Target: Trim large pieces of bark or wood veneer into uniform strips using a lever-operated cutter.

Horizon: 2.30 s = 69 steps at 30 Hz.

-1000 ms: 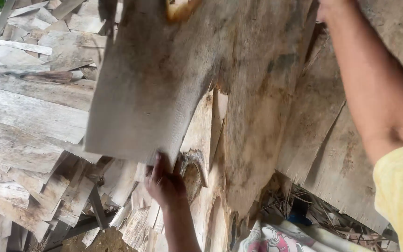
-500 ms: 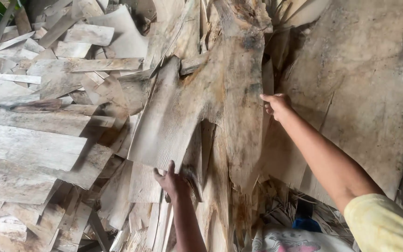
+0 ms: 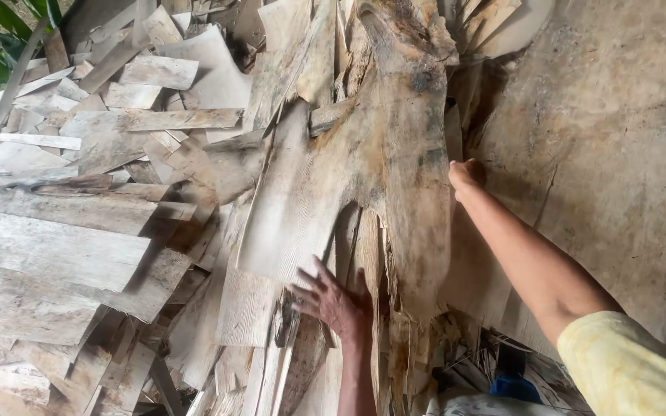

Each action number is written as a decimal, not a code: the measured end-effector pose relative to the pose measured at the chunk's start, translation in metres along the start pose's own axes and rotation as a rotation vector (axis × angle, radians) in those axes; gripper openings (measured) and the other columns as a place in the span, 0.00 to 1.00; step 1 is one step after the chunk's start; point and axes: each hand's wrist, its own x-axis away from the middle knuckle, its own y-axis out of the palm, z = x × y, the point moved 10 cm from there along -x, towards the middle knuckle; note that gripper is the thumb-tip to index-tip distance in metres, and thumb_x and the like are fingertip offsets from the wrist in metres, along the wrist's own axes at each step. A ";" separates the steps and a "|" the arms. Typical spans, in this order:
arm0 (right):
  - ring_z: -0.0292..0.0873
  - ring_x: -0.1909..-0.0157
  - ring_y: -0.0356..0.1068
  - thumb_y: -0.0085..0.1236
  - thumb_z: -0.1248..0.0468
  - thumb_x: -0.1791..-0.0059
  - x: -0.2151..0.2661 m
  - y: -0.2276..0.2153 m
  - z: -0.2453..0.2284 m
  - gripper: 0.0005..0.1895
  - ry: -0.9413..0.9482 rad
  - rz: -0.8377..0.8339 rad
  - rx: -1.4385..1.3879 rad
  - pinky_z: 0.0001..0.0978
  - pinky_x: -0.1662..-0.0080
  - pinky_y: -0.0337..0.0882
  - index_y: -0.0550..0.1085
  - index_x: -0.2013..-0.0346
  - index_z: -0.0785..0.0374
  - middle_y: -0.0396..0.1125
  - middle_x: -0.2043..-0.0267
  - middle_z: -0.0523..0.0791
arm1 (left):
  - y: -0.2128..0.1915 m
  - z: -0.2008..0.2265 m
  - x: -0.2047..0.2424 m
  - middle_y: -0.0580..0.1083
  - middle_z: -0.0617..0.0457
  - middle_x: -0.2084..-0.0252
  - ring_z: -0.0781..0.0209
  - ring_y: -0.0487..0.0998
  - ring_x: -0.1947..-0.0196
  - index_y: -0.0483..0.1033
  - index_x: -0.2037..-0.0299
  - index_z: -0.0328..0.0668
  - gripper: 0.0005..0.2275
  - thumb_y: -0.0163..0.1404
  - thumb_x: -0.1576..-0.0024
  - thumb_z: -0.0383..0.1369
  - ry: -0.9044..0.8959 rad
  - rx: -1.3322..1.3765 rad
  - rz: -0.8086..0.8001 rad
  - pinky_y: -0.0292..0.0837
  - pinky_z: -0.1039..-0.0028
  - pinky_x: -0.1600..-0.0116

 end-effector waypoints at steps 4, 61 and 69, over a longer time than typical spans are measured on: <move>0.54 0.31 0.57 0.66 0.52 0.51 -0.059 0.035 0.031 0.31 0.098 -0.241 -0.292 0.49 0.34 0.58 0.68 0.41 0.68 0.60 0.32 0.55 | 0.014 0.077 0.020 0.42 0.37 0.22 0.32 0.34 0.23 0.39 0.23 0.44 0.46 0.45 0.43 0.63 0.296 0.107 -0.293 0.21 0.34 0.27; 0.53 0.39 0.70 0.62 0.63 0.57 0.083 -0.085 -0.042 0.32 -0.473 -0.447 -0.445 0.40 0.38 0.68 0.68 0.41 0.76 0.70 0.41 0.60 | 0.052 0.148 -0.083 0.61 0.48 0.30 0.35 0.55 0.29 0.59 0.28 0.56 0.26 0.40 0.38 0.28 0.682 0.068 -0.155 0.38 0.28 0.30; 0.47 0.57 0.75 0.63 0.60 0.48 0.026 -0.300 -0.099 0.20 -0.511 -0.013 0.349 0.39 0.53 0.72 0.76 0.43 0.63 0.75 0.54 0.51 | 0.057 0.140 -0.081 0.64 0.50 0.30 0.42 0.58 0.28 0.58 0.28 0.48 0.24 0.39 0.36 0.29 0.644 0.032 -0.236 0.38 0.33 0.25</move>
